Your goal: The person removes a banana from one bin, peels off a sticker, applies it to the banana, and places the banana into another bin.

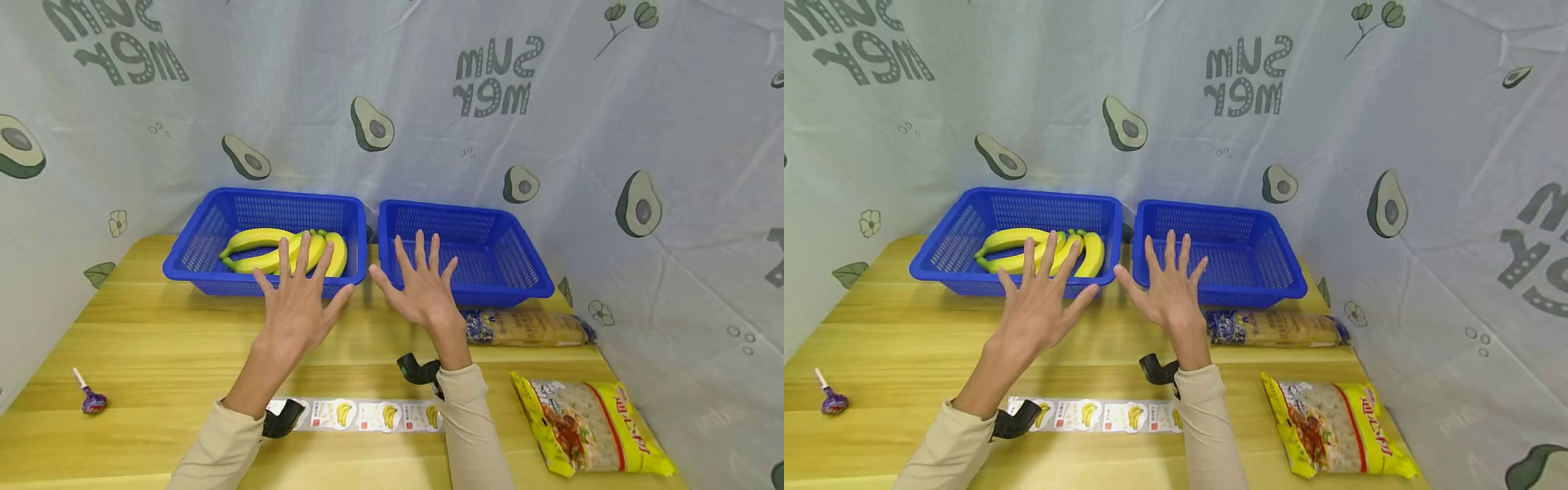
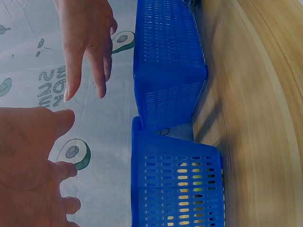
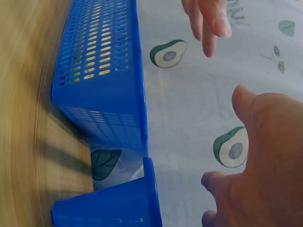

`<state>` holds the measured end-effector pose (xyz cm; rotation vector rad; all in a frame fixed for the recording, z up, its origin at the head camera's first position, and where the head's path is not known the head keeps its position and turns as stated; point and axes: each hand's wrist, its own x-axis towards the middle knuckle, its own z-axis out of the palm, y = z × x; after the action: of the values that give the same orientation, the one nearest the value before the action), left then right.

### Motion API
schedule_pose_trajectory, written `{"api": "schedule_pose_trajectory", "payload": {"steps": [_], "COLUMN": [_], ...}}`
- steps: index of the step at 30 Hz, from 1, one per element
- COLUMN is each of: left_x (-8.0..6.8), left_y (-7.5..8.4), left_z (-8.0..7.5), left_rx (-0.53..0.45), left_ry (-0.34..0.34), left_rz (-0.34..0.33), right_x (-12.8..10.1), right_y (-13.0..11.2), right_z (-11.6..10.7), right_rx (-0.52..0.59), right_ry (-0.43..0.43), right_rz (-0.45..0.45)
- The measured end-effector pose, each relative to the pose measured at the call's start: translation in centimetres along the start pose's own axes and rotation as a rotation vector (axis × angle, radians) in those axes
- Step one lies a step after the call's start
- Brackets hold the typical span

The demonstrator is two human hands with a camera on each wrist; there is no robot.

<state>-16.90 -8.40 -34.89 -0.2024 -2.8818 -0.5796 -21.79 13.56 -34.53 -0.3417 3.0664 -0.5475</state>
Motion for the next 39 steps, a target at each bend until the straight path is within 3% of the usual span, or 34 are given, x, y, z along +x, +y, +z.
{"api": "schedule_pose_trajectory", "payload": {"steps": [28,39], "left_x": [0.12,-0.02], "left_y": [-0.13,-0.29], "left_z": [0.22,0.48], "left_rx": [-0.005,-0.002], "left_ry": [-0.002,-0.012], "left_rz": [-0.009,-0.010], "right_x": [-0.25,-0.41], "right_y": [0.20,-0.23], "right_z": [-0.62,-0.43], "right_rx": [-0.029,-0.041], "right_ry": [0.028,0.002], "right_rz": [-0.032,-0.030]}}
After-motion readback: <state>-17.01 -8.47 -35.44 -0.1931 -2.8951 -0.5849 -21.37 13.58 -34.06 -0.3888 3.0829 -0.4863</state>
